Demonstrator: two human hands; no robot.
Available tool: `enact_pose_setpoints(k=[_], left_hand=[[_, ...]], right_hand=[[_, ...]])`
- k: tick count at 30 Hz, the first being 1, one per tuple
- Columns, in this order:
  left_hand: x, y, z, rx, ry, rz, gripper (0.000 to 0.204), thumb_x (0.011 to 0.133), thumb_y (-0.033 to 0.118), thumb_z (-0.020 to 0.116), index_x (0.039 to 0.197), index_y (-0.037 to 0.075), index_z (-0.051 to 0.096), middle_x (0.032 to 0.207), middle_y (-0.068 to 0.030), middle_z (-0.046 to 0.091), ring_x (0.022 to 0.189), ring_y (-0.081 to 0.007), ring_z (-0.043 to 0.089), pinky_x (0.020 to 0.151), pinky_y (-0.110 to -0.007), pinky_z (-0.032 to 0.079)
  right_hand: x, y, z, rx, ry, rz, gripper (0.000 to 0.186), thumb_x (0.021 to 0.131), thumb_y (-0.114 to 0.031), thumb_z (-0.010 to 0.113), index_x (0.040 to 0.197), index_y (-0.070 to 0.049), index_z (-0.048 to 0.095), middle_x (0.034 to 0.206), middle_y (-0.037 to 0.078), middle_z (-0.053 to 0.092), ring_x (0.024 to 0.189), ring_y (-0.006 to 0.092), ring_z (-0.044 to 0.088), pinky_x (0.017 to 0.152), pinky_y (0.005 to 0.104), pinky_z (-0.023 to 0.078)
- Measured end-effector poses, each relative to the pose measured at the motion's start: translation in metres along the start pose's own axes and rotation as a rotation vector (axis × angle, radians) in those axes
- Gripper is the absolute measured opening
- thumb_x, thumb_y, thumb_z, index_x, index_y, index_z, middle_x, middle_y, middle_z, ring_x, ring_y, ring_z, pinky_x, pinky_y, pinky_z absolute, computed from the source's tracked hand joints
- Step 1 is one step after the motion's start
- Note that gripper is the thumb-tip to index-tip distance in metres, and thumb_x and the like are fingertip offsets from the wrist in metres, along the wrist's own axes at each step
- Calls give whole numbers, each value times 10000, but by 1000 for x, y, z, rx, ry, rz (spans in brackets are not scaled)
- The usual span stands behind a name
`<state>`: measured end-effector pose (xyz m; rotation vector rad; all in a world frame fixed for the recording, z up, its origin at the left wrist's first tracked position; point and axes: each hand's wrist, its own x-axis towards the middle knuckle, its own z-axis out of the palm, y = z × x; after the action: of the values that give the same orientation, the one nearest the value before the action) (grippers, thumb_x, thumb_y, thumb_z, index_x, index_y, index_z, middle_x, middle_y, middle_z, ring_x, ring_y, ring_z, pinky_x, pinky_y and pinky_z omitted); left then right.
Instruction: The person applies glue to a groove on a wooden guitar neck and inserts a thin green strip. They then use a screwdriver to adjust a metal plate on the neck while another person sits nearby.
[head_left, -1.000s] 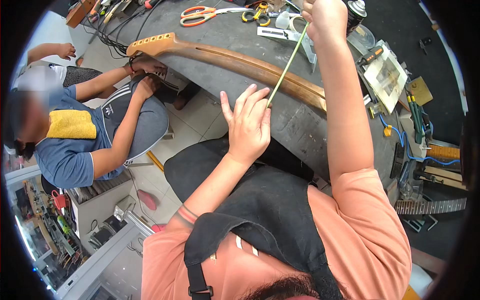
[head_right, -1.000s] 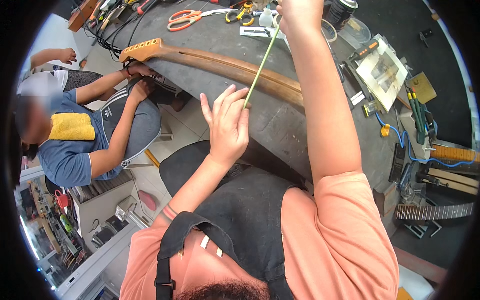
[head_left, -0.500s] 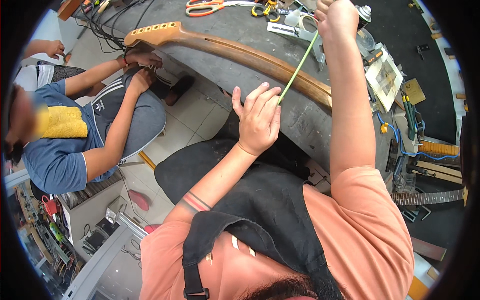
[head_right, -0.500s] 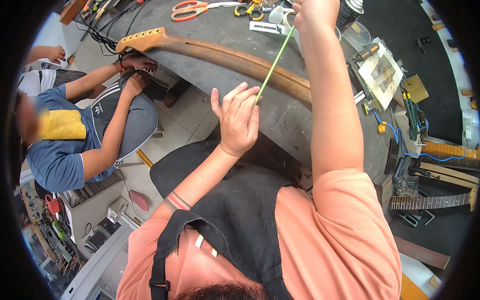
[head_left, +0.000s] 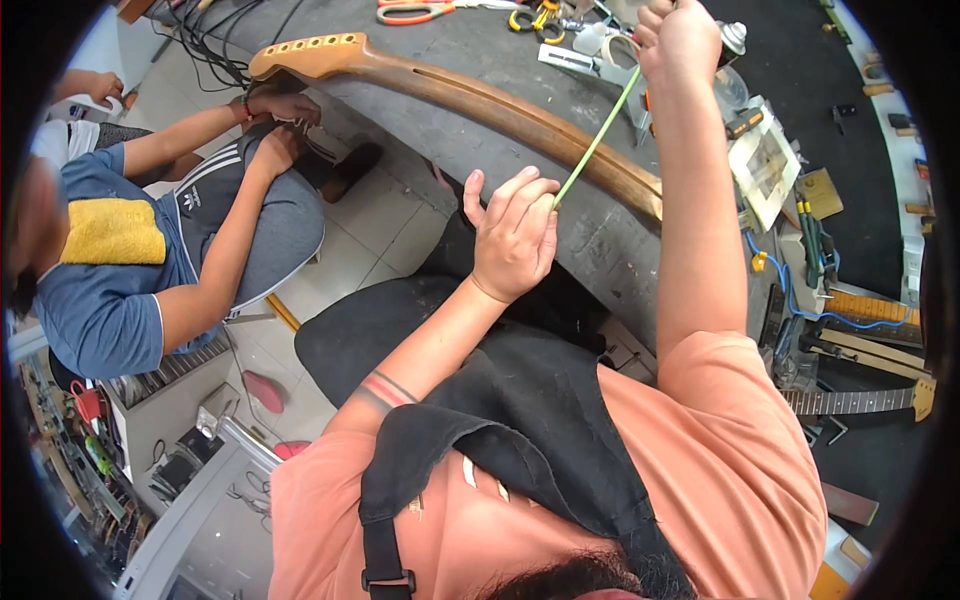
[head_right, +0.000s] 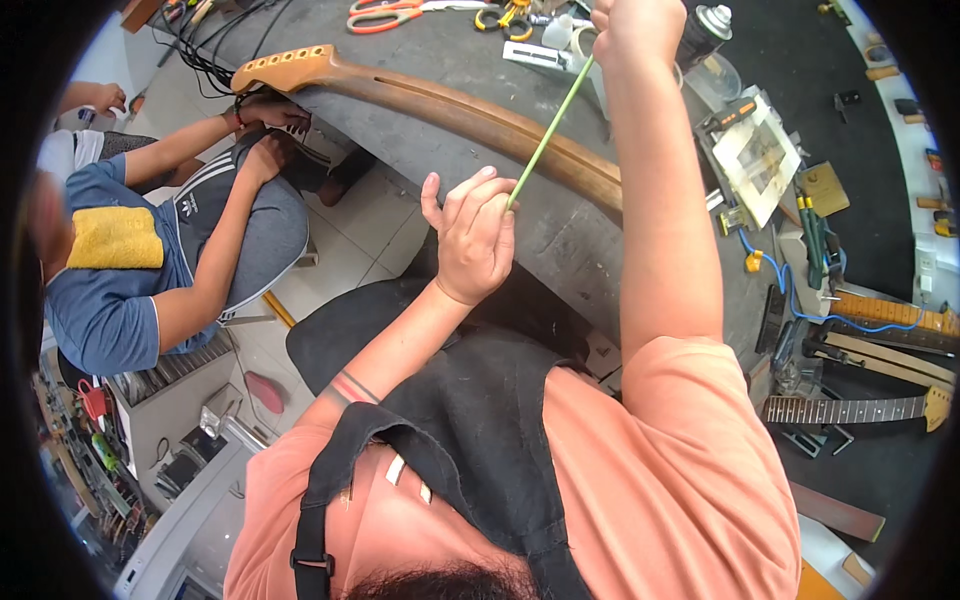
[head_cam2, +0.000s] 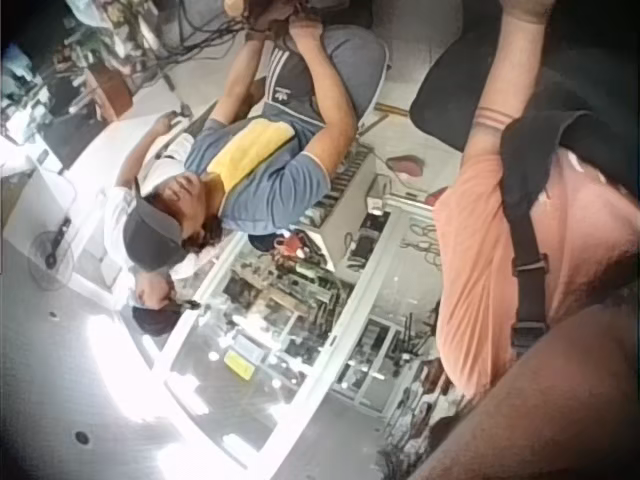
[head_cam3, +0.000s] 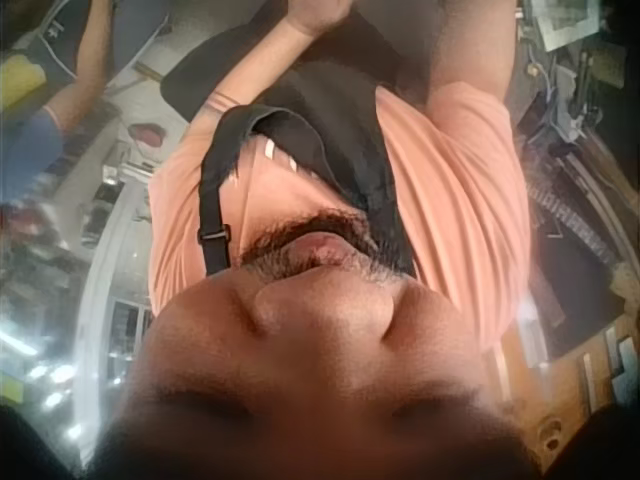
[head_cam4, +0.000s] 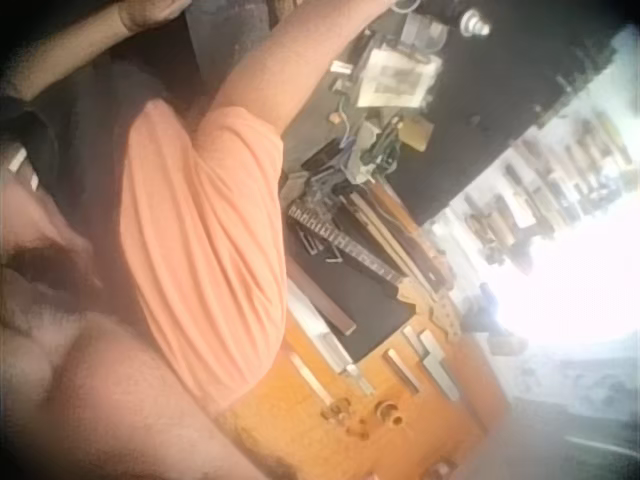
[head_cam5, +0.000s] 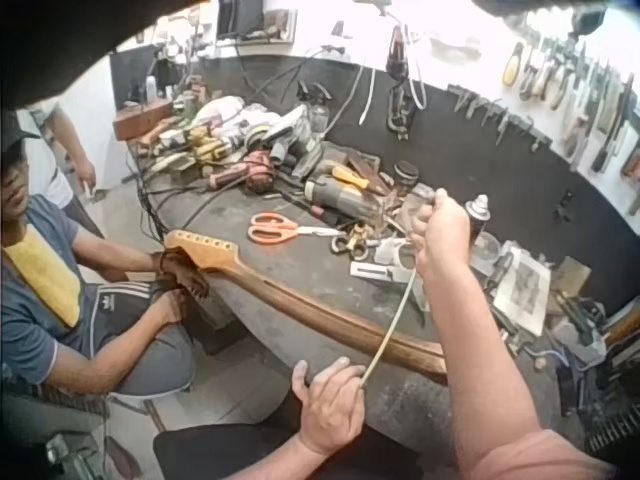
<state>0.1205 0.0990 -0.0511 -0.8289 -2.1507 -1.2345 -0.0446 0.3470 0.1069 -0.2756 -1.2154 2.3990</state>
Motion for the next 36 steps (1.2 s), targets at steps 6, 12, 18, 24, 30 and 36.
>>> enact_pose_setpoints(k=[6, 12, 18, 24, 30, 36], left_hand=[[1, 2, 8, 23, 14, 27, 183, 977, 109, 673, 1159, 84, 672, 1237, -25, 706, 1315, -233, 628, 1292, -594, 159], [9, -2, -22, -342, 57, -107, 328, 972, 56, 522, 1259, 75, 679, 1318, -87, 711, 1377, -296, 602, 1313, -542, 182], [8, 10, -5, 47, 6, 9, 235, 1018, 195, 628, 1219, 85, 683, 1314, -65, 679, 1368, -287, 583, 1283, -578, 195], [0, 5, -1, 61, -20, 23, 185, 1022, 174, 627, 1171, 88, 695, 1310, -57, 694, 1368, -285, 585, 1291, -561, 166], [-6, -2, 2, 39, 18, 19, 151, 1008, 144, 628, 1126, 87, 705, 1284, -61, 713, 1372, -295, 582, 1300, -550, 162], [9, 6, -4, 82, -60, 26, 184, 1030, 157, 639, 1194, 83, 677, 1350, -47, 683, 1394, -283, 575, 1292, -572, 210]], right_hand=[[-33, -11, 45, -316, 137, -425, 205, 1094, -222, 518, 1043, -44, 606, 646, -27, 428, 480, 95, 373, 423, 295, 239], [-3, -26, 27, -486, 251, -576, 322, 1068, -240, 519, 969, 12, 694, 734, 95, 653, 620, 220, 609, 573, 388, 467], [-3, -12, 20, -440, 306, -466, 263, 1077, -231, 526, 1025, -19, 672, 689, 56, 610, 528, 166, 537, 474, 342, 397], [-3, 2, 11, -330, 189, -435, 279, 1144, -277, 491, 958, -108, 611, 619, -52, 421, 451, 95, 379, 410, 307, 278], [-22, 5, 35, -365, 223, -350, 276, 1097, -222, 505, 943, -40, 644, 636, -1, 492, 506, 113, 454, 473, 342, 355], [-4, -9, 26, -456, 195, -491, 302, 1075, -240, 528, 1007, 8, 686, 726, 88, 622, 585, 199, 545, 539, 356, 402]])
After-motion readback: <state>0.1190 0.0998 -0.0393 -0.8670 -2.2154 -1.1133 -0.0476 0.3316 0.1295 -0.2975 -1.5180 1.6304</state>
